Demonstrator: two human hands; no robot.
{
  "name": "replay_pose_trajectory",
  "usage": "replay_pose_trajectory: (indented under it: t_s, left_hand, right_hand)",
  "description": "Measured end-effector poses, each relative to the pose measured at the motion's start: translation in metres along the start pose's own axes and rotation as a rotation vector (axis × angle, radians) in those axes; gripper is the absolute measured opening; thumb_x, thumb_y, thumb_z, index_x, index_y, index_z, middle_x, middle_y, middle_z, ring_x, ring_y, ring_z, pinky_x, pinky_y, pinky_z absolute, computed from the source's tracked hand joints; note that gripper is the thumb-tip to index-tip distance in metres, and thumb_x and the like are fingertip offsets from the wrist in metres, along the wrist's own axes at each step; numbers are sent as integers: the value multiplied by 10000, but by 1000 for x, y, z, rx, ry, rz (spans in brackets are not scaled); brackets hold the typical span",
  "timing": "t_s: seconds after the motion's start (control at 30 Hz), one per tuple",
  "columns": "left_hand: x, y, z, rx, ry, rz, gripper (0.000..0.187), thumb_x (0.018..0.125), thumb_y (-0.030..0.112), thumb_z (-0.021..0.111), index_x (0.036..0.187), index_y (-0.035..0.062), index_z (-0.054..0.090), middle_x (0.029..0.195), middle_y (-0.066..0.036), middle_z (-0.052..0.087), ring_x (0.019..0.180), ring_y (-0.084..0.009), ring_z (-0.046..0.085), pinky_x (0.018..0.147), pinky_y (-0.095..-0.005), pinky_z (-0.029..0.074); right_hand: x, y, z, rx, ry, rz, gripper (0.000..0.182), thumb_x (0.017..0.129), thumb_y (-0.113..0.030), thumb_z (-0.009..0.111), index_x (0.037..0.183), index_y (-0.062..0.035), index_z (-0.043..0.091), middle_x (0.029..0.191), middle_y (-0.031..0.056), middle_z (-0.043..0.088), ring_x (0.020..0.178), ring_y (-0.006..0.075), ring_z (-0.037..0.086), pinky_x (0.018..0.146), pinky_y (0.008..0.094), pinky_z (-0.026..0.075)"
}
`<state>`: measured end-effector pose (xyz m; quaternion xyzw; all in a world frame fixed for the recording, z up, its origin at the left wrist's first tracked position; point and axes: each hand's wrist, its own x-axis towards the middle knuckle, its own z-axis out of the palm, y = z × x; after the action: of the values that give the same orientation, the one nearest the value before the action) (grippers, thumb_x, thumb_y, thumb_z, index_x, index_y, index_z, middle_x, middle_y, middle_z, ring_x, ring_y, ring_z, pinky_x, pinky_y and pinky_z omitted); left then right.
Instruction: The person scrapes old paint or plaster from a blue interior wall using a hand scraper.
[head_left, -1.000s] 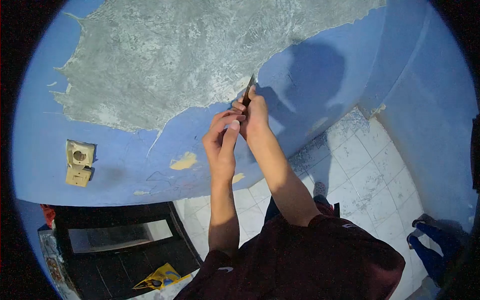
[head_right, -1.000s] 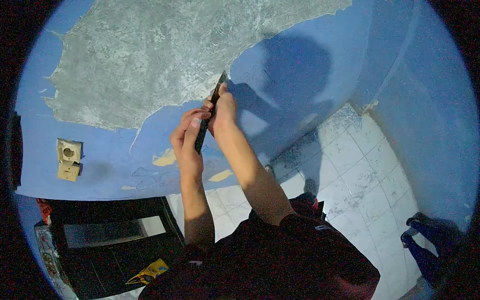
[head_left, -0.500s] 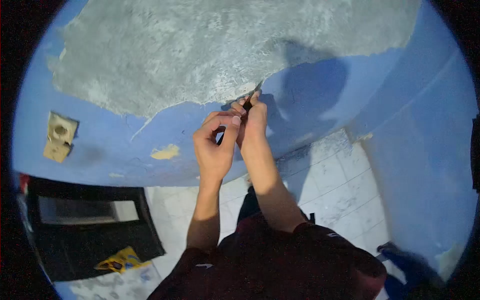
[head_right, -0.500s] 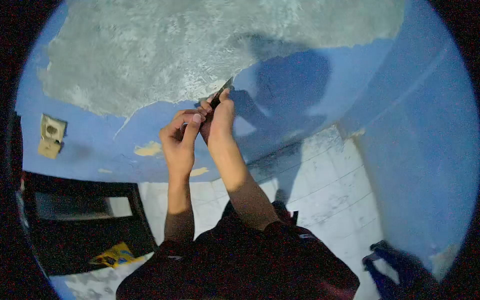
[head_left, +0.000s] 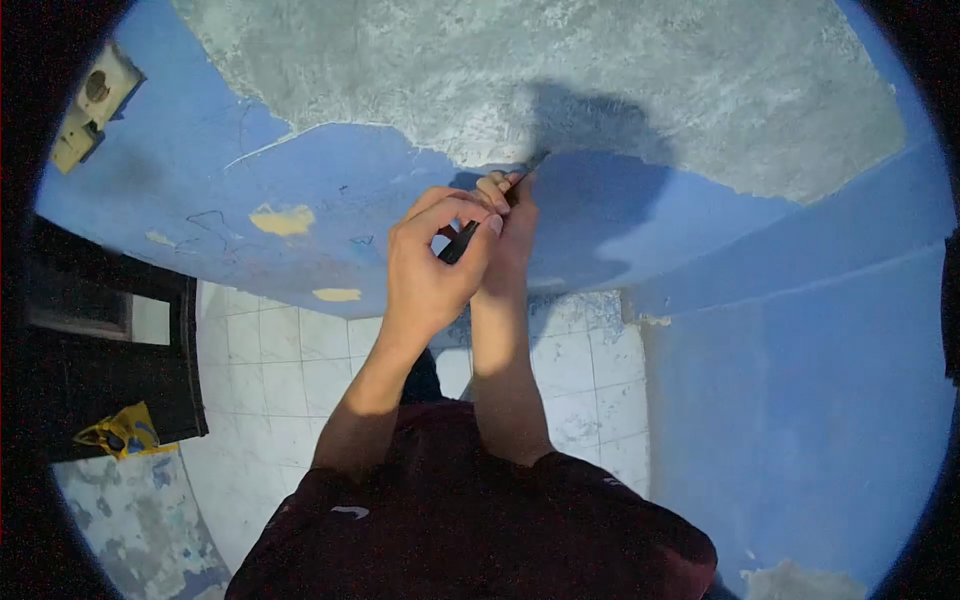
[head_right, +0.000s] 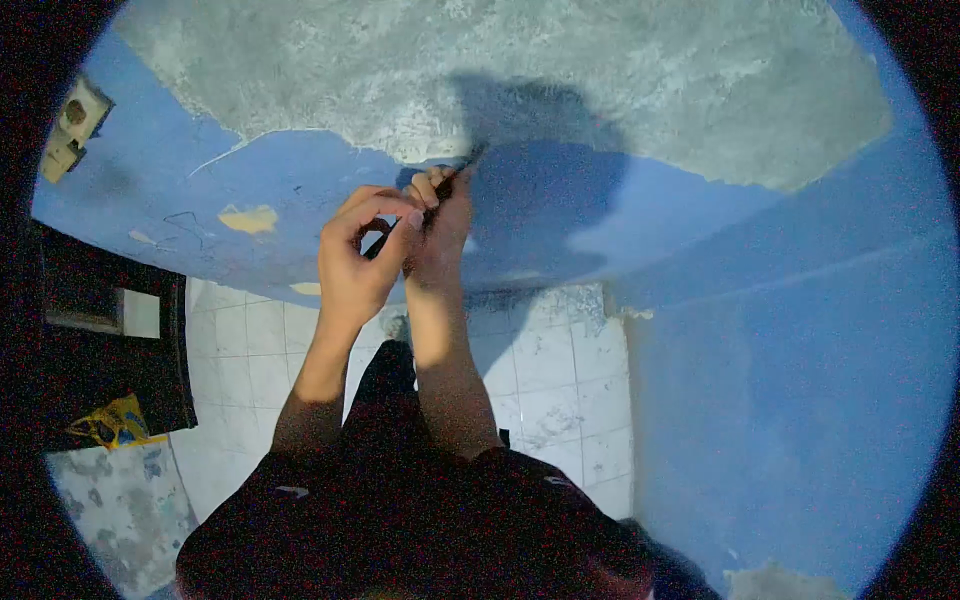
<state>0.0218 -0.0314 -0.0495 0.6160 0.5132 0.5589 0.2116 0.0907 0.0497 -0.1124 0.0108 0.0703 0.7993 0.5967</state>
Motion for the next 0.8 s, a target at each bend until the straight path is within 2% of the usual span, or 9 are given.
replay_pose_trajectory:
  t_s: [0.23, 0.37, 0.4, 0.43, 0.5, 0.57, 0.63, 0.7, 0.8]
  left_hand:
    - [-11, -18, 5, -56, 53, -82, 92, 810, -26, 645, 900, -20, 627, 981, -66, 612, 817, -93, 569, 643, -188, 429]
    - [-35, -43, 3, -39, -38, -245, 73, 831, -4, 634, 899, -17, 612, 887, -46, 609, 784, -67, 538, 645, -202, 425]
    - [-39, -48, 4, -90, -100, -292, 57, 838, 1, 627, 891, -11, 611, 850, -39, 605, 775, -59, 527, 645, -212, 425]
    - [-46, -49, 5, -155, -197, -482, 62, 854, 17, 621, 913, -2, 611, 797, -35, 604, 745, -62, 517, 664, -230, 425]
    - [-60, -56, 25, -288, -172, -439, 80, 887, 76, 602, 903, -2, 604, 749, -22, 590, 674, -62, 507, 606, -228, 415]
    - [-73, -53, 42, -407, -133, -407, 141, 920, 136, 583, 894, -3, 596, 700, -9, 575, 602, -62, 498, 548, -227, 406]
    - [-72, -50, 61, -663, -223, -644, 265, 985, 256, 480, 955, 9, 570, 704, -32, 579, 605, -101, 547, 539, -249, 437]
    - [-71, -45, 84, -813, -179, -705, 314, 999, 302, 425, 977, 17, 555, 701, -42, 576, 608, -125, 564, 538, -259, 449]
    - [-64, -21, 121, -1020, -94, -861, 374, 1017, 363, 336, 1029, 37, 519, 686, -56, 562, 592, -151, 575, 521, -269, 458]
  right_hand:
    - [-4, 0, -2, -216, 164, -138, 355, 1009, -365, 396, 794, -84, 429, 657, 13, 410, 504, 124, 363, 455, 275, 344]
    - [-14, -3, 4, -502, 328, -214, 373, 987, -393, 441, 805, -70, 472, 651, 38, 451, 498, 121, 417, 439, 268, 376]
    - [-17, -6, 6, -503, 327, -211, 373, 987, -393, 441, 805, -70, 472, 651, 38, 451, 498, 121, 417, 439, 268, 376]
    - [-23, -11, 5, -703, 316, -226, 366, 974, -380, 476, 803, -57, 488, 642, 49, 486, 491, 130, 467, 431, 277, 406]
    - [-32, -29, 0, -913, 308, -215, 360, 961, -367, 512, 801, -44, 504, 633, 59, 520, 483, 139, 517, 424, 286, 436]
    - [-37, -48, -9, -1355, 237, -164, 361, 947, -344, 542, 798, -15, 549, 629, 89, 586, 487, 159, 591, 436, 292, 489]
    - [-39, -64, -15, -1453, 194, -187, 361, 947, -337, 543, 801, -8, 565, 642, 91, 603, 484, 155, 595, 434, 281, 490]
    - [-37, -84, -18, -1591, 68, -274, 336, 948, -310, 542, 830, 0, 598, 685, 102, 638, 479, 142, 600, 418, 260, 481]
    - [-47, -121, 4, -1733, 37, -103, 322, 948, -297, 540, 861, 4, 616, 728, 112, 660, 512, 137, 614, 453, 270, 497]
